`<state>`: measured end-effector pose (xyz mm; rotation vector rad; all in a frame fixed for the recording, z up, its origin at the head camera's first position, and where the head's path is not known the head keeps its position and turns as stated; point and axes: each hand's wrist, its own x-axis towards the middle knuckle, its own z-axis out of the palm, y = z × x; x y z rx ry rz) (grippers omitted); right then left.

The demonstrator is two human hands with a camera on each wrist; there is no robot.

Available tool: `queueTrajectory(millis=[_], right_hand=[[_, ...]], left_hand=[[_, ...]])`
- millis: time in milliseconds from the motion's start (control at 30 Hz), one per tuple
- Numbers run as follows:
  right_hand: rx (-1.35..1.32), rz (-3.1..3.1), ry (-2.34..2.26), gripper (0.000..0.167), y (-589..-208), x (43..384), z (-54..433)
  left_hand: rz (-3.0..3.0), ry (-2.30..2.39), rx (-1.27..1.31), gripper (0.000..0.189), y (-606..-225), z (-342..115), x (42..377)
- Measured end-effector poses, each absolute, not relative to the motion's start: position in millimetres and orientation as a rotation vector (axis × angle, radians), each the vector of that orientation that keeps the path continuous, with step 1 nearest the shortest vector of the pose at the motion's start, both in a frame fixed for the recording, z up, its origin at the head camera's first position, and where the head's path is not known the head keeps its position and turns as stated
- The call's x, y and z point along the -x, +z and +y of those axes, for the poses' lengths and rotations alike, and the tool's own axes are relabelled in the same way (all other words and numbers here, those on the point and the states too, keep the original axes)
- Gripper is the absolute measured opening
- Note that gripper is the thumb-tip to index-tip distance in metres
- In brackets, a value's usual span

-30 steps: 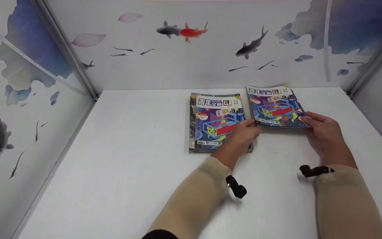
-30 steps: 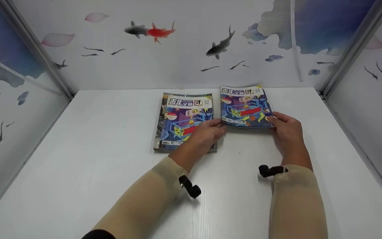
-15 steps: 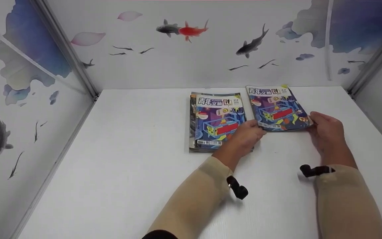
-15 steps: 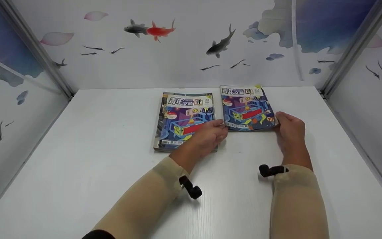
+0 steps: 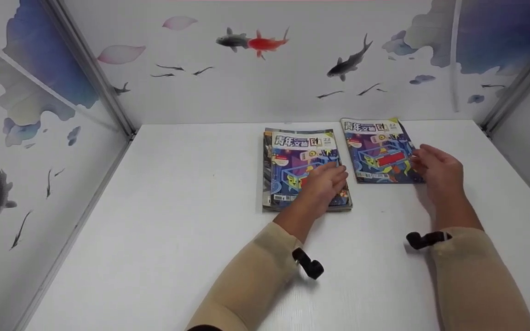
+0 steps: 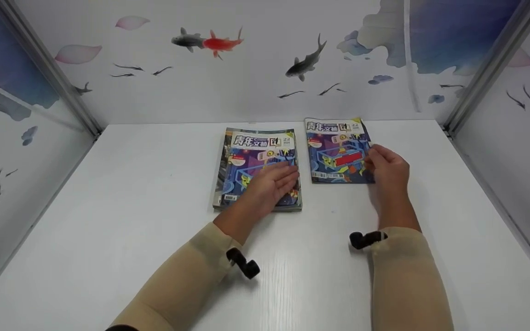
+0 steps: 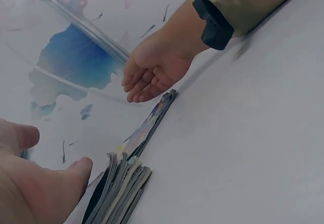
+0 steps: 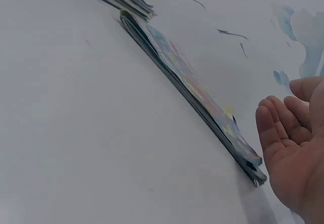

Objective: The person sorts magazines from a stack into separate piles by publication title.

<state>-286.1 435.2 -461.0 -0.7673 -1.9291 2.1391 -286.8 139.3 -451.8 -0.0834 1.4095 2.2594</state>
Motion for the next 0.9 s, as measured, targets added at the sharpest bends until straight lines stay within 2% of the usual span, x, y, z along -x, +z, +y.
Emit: queueTrajectory(millis=[100,433,533,733,900], right_hand=[[0.725,-2.041,2.123,0.073,-459,292,415],[0.566,-2.438,1.895,0.064,-456,295,355],[0.534,-2.461,1.889,0.062,-455,294,342],[0.403,-2.524,1.896,0.068,-452,288,320],[0.363,-2.566,1.868,0.064,-446,283,308]], left_hand=[[1.496,2.258,0.071,0.059,-450,121,290],[1.704,2.212,0.035,0.059,-448,55,305],[1.745,2.207,0.033,0.060,-448,39,309],[1.842,2.187,0.098,0.063,-450,14,311],[1.877,2.206,0.091,0.059,-451,-2,311]])
